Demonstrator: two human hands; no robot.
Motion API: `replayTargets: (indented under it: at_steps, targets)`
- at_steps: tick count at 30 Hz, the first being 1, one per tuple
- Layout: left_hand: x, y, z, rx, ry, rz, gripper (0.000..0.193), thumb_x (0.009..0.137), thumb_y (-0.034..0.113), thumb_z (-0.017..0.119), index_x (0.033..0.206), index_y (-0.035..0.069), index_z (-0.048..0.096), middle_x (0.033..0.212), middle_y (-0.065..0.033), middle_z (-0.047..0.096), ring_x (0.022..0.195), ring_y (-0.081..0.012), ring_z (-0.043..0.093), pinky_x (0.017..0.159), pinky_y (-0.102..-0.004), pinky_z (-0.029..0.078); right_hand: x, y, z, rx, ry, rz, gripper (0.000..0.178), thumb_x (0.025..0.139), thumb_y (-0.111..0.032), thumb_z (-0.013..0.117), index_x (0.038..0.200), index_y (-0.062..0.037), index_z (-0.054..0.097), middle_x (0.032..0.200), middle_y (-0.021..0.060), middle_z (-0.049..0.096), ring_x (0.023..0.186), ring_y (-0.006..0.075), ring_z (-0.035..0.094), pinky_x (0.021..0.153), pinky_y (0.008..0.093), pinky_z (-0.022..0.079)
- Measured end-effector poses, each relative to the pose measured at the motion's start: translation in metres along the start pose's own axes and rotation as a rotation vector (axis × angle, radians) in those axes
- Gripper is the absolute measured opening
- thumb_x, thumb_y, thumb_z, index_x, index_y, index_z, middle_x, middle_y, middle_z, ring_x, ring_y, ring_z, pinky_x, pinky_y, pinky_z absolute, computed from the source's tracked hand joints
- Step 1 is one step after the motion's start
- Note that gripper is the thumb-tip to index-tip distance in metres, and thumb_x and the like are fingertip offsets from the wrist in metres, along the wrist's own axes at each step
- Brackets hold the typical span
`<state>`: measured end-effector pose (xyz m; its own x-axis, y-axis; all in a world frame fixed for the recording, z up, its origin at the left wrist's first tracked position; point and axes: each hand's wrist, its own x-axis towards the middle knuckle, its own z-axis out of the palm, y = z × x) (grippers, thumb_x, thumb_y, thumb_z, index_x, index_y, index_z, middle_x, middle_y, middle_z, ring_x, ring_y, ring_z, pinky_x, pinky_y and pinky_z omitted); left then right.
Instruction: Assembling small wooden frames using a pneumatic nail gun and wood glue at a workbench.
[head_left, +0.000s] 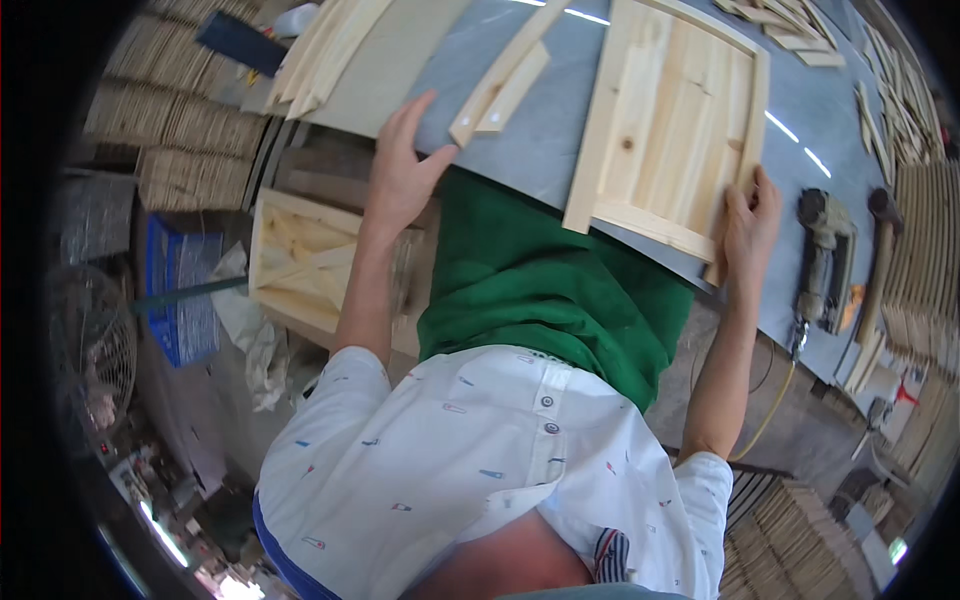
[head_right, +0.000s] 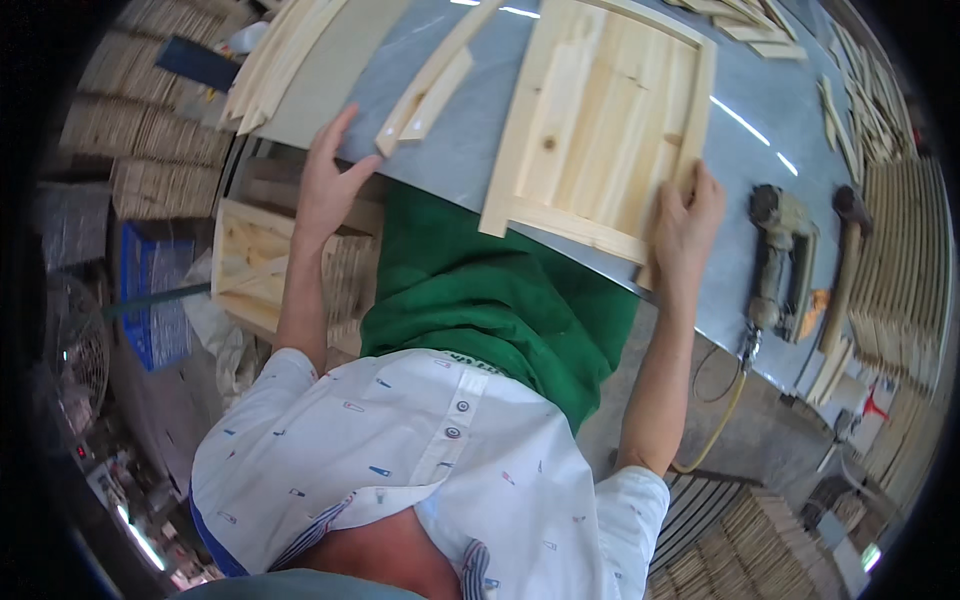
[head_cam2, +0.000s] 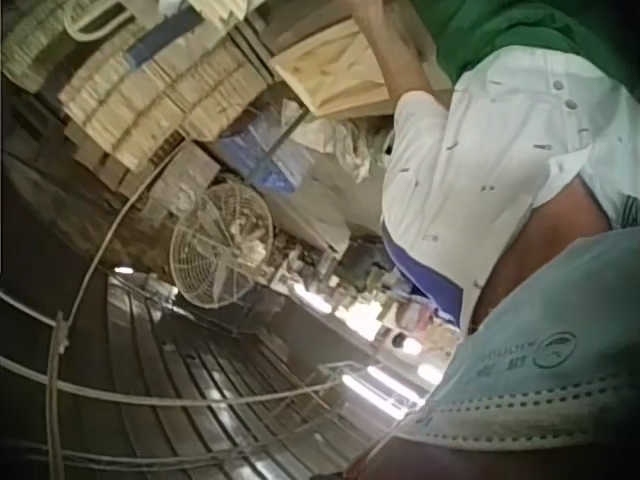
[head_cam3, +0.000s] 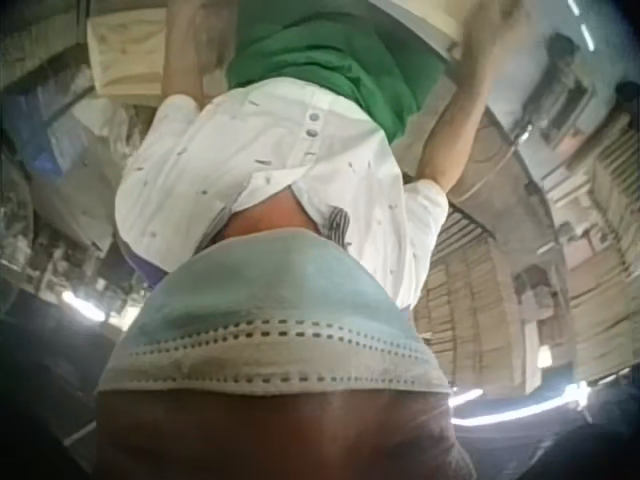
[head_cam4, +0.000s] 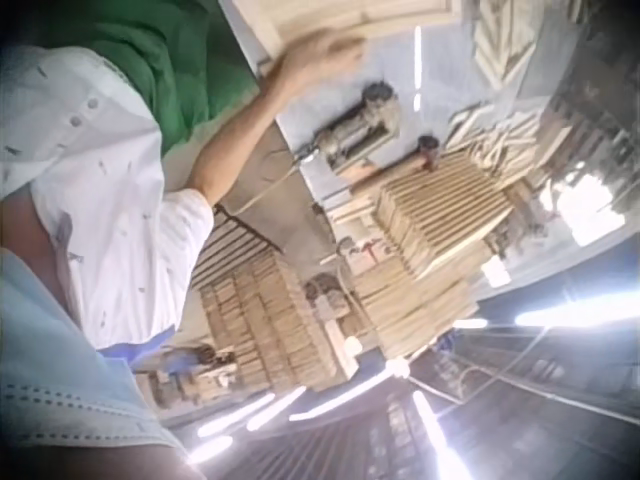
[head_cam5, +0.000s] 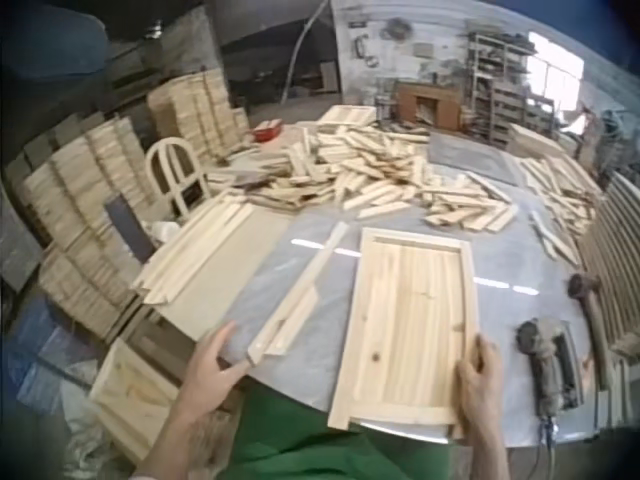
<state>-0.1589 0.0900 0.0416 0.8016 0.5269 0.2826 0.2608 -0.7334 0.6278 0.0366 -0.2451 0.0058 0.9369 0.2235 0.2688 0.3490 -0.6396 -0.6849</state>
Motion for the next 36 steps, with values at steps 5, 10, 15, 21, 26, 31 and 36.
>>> replayTargets:
  at_steps: [5,10,15,21,26,31,36]
  targets:
    - [0.001,0.002,0.009,0.019,-0.094,-0.002,0.063,0.074,0.011,0.066,0.133,0.005,0.044,0.128,-0.0154,0.048,0.12,-0.0317,0.042,0.103,-0.0372,0.034,0.006,0.002,-0.001,0.108,-0.038,0.1,0.05,0.083,-0.013,0.058,0.126,0.0076,0.047,0.116,0.02,0.05,0.107,0.0306,0.049,0.096,0.035,0.038]
    - [0.007,0.004,0.024,0.085,-0.07,0.038,0.062,0.075,0.011,0.063,0.133,0.006,0.043,0.119,-0.0133,0.052,0.111,-0.0299,0.046,0.098,-0.0369,0.036,0.009,0.008,0.001,0.036,-0.031,0.067,0.05,0.083,-0.014,0.058,0.127,0.0073,0.047,0.115,0.0183,0.05,0.103,0.0267,0.049,0.093,0.0331,0.039]
    - [0.007,0.002,0.032,0.075,-0.039,0.025,0.059,0.076,0.008,0.061,0.132,0.005,0.043,0.112,-0.0151,0.052,0.105,-0.0332,0.047,0.094,-0.041,0.037,0.008,0.01,0.0,0.027,-0.032,0.05,0.05,0.083,-0.014,0.058,0.128,0.0062,0.047,0.114,0.0176,0.05,0.101,0.0253,0.049,0.092,0.0332,0.039]
    - [0.003,0.002,0.032,0.059,-0.047,0.009,0.058,0.077,0.007,0.06,0.133,0.006,0.043,0.11,-0.0137,0.052,0.104,-0.0311,0.048,0.094,-0.0393,0.037,0.004,0.002,-0.001,0.066,-0.041,0.092,0.05,0.083,-0.014,0.059,0.127,0.0057,0.047,0.112,0.0165,0.05,0.1,0.0247,0.049,0.092,0.0329,0.039]
    - [0.026,-0.001,0.015,-0.111,-0.15,-0.035,0.054,0.078,0.009,0.062,0.13,0.005,0.048,0.116,-0.0093,0.055,0.107,-0.0236,0.051,0.095,-0.0333,0.04,0.002,-0.002,-0.004,0.145,-0.004,0.101,0.043,0.086,-0.011,0.057,0.125,0.0052,0.049,0.109,0.013,0.051,0.097,0.0213,0.051,0.088,0.0309,0.041]
    - [0.115,0.029,0.02,-0.149,-0.144,0.15,0.042,0.08,0.013,0.062,0.121,0.004,0.057,0.113,-0.0089,0.06,0.102,-0.0197,0.057,0.093,-0.0307,0.043,-0.001,-0.013,-0.008,0.263,0.068,0.161,0.032,0.09,-0.008,0.054,0.119,0.0052,0.053,0.105,0.01,0.053,0.093,0.0183,0.053,0.085,0.0293,0.043]
    - [0.214,0.055,0.081,-0.034,-0.169,0.322,0.036,0.08,0.015,0.06,0.114,0.003,0.062,0.102,-0.0109,0.064,0.091,-0.0195,0.06,0.084,-0.0301,0.047,-0.005,-0.009,-0.004,0.316,0.203,0.149,0.026,0.091,-0.007,0.052,0.114,0.0051,0.055,0.103,0.0098,0.055,0.091,0.0177,0.054,0.084,0.0291,0.044]
